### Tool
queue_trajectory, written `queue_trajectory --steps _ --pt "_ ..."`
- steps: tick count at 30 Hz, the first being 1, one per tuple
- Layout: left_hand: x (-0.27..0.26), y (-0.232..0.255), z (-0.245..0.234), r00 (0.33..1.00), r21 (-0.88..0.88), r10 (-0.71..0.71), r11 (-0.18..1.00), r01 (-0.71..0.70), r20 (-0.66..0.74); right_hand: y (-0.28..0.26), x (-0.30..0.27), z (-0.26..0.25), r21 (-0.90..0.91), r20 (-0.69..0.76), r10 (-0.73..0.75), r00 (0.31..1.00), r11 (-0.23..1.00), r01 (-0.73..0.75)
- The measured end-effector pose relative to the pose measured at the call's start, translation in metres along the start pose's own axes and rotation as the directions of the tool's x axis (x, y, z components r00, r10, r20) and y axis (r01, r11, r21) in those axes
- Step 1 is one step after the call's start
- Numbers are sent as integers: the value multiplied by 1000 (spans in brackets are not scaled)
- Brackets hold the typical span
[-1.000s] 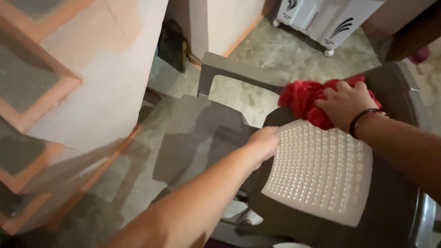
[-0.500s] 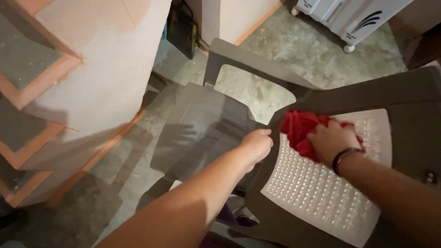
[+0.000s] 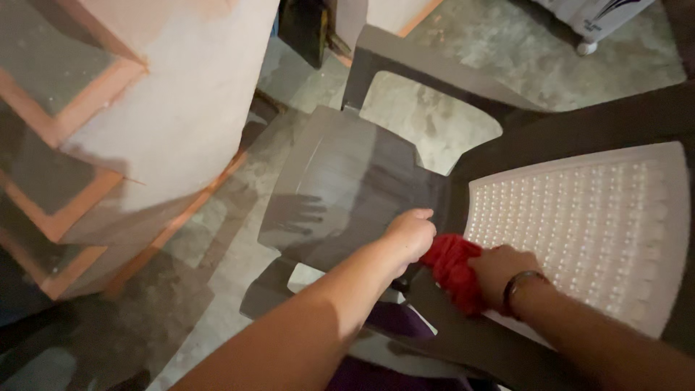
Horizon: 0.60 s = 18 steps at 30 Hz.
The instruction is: The person wipes a plastic chair with a red cloth, cleaning the seat, backrest, and legs. The chair is turned upside down to access the underside and legs, then returned upright.
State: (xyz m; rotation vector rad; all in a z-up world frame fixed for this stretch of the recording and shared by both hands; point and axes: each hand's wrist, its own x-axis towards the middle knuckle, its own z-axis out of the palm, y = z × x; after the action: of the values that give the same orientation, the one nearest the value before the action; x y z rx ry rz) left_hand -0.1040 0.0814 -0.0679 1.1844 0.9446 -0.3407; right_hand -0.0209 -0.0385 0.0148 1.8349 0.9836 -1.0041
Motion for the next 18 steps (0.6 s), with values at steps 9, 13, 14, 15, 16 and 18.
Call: queue_trajectory --steps 9,13,14,15,16,18 --pt "50 -30 17 989 -56 125 990 -130 -74 38 112 -11 -254 -257 27 966 963 -95" --pt "60 -29 13 998 -174 50 983 -56 -37 55 169 -6 -309 -428 -48 902 946 -97" --pt "64 -28 12 1000 -191 -31 981 30 -4 56 183 -7 -289 -455 -45 889 952 -100" --pt "69 -29 10 994 -203 -109 973 113 31 56 196 -8 -267 -483 -38 875 958 -106" --pt "76 -31 11 999 -218 -51 975 49 -6 56 206 -7 -268 -516 -35 856 956 -122" --pt "93 -41 13 994 -239 63 967 -82 -86 53 225 -7 -268 -580 -31 814 951 -154"
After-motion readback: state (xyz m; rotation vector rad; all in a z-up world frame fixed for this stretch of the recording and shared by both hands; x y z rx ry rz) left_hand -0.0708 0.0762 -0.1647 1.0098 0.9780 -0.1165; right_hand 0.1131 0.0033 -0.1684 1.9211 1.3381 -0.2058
